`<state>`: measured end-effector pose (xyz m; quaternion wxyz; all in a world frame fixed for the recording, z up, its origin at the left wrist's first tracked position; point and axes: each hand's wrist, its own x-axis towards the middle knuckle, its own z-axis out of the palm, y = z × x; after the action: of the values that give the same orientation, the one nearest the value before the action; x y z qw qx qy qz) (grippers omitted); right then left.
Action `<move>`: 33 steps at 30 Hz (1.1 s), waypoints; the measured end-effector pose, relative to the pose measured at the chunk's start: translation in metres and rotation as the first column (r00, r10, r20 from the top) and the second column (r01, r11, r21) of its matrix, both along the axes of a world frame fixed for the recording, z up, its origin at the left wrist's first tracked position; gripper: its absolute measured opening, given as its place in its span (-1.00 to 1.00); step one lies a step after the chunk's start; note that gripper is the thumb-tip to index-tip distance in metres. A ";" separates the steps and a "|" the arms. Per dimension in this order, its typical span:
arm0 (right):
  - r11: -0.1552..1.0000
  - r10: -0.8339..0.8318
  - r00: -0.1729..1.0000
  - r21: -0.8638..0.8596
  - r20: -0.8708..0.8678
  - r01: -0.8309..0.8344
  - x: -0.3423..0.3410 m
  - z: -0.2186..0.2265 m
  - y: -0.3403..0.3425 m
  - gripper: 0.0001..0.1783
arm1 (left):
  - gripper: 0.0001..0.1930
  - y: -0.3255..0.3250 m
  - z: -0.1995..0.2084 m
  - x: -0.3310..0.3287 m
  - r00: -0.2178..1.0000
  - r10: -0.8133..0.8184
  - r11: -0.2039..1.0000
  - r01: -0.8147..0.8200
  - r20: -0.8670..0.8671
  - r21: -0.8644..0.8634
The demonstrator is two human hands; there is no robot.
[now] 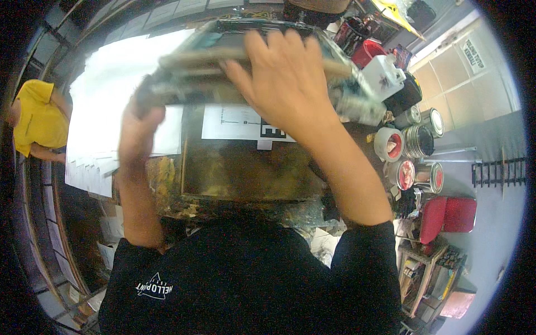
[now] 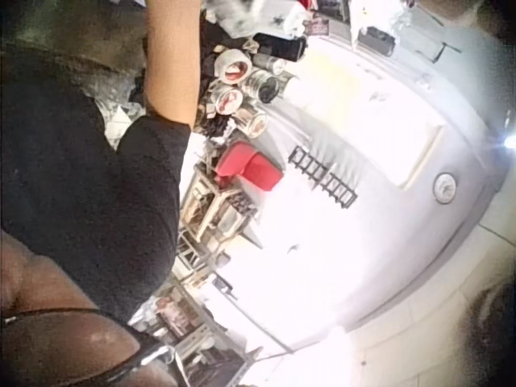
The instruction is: The person performs screen printing by placing a plastic sheet on a workbench, lowering a mesh frame, and using a squeegee to spread ink over a stencil. The person handles several plastic sheets and moves a stack of printed sheets to the side.
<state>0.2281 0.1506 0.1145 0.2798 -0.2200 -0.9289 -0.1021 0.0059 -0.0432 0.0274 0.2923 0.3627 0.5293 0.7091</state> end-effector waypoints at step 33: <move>0.933 -0.063 0.943 -0.317 0.327 0.172 0.037 -0.165 -0.049 -0.69 | 0.20 -0.044 -0.159 0.026 0.519 -0.015 0.808 -0.497 -0.855 -0.316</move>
<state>0.2651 0.1018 -0.0509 0.0810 -0.3021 -0.9498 0.0100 0.0321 -0.0873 -0.1314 -0.0102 0.4753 0.8215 0.3149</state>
